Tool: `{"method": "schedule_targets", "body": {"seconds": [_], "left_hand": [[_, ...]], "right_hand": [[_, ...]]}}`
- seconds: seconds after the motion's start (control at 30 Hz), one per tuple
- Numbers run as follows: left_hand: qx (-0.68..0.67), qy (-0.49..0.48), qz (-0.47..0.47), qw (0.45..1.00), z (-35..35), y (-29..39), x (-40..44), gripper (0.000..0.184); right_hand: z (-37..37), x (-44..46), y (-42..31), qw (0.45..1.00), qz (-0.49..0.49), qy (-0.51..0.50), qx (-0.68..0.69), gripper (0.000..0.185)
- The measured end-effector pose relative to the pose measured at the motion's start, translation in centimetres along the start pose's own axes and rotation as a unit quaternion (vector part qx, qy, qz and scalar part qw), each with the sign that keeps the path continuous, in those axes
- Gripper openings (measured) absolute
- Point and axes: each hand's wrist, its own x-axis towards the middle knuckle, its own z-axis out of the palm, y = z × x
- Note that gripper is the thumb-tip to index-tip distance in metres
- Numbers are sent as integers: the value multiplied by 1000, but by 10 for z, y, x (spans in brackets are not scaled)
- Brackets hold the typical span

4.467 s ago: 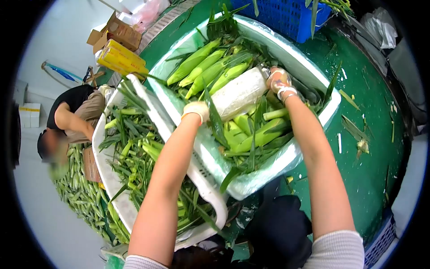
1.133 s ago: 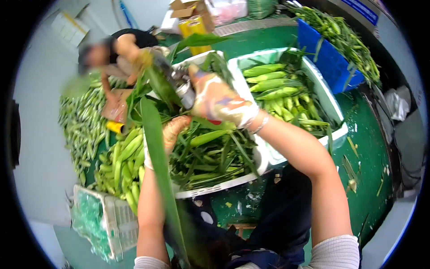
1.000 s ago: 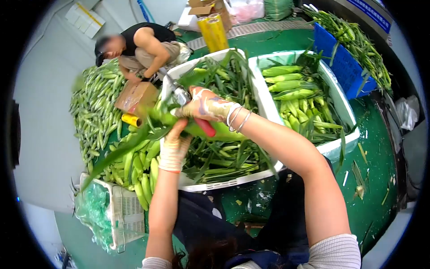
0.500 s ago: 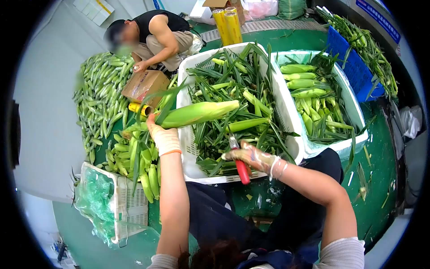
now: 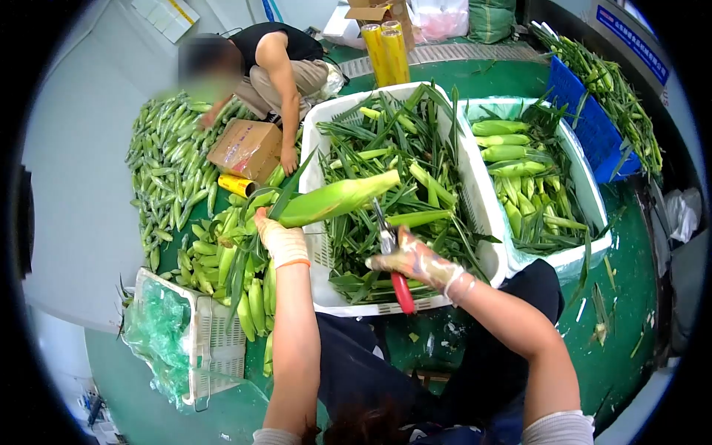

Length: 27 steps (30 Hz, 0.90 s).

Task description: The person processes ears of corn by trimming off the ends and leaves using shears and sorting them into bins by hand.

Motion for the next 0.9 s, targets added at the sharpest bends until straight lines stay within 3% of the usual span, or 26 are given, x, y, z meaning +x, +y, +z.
{"method": "schedule_targets", "body": {"seconds": [0.07, 0.13, 0.17, 0.27, 0.3, 0.33, 0.4, 0.43, 0.47, 0.53, 0.6, 0.63, 0.67, 0.8, 0.83, 0.87, 0.9], "left_hand": [[22, -1, -14, 1000, -3, -5, -5, 35], [47, 14, 47, 998, -4, -9, -5, 37], [47, 13, 46, 998, -3, -7, -9, 37], [7, 12, 0, 1000, 2, 9, -11, 34], [-2, 15, 6, 1000, -1, 12, -4, 34], [-12, 18, 12, 1000, -4, 14, 3, 34], [-18, 11, 23, 1000, 0, 13, 0, 36], [-12, 11, 8, 1000, -1, 11, -3, 36], [-4, 11, -6, 1000, -3, 11, -8, 37], [24, -6, -11, 1000, -7, 5, -7, 38], [53, 62, 24, 996, 3, -2, -27, 38], [78, -25, 48, 995, -16, -9, -13, 36], [63, -102, 7, 993, -27, -9, -8, 34], [143, -35, 38, 988, -20, -10, -5, 31], [129, -92, 4, 987, -34, 1, 22, 34], [109, -151, -28, 982, -46, 8, 46, 36], [296, -106, 144, 938, -33, 16, 22, 35]], "right_hand": [[-4, 7, -13, 992, 21, -38, 114, 58], [-13, 1, -41, 957, 39, -82, 276, 45], [-8, 16, -12, 943, 7, -62, 326, 32], [1, 4, 0, 953, 2, -114, 281, 29], [3, -5, 3, 925, 89, -139, 342, 31], [12, -5, 16, 919, 111, -162, 342, 54], [23, -6, 23, 983, 87, -66, 149, 76], [24, -4, 25, 988, 46, -43, 139, 93], [26, 10, 38, 996, 64, 5, 64, 102], [8, 9, -12, 988, 73, -43, 126, 103], [10, 35, 3, 989, 78, 30, 124, 90], [8, 45, 6, 990, 80, 47, 106, 83], [6, 47, 6, 996, 61, 43, 52, 74], [15, 55, 34, 975, -45, 61, -209, 40], [20, 60, 53, 951, -41, 75, -296, 32], [10, 41, 66, 951, -75, 125, -271, 25], [-4, 25, 70, 960, -29, 82, -267, 30]]}}
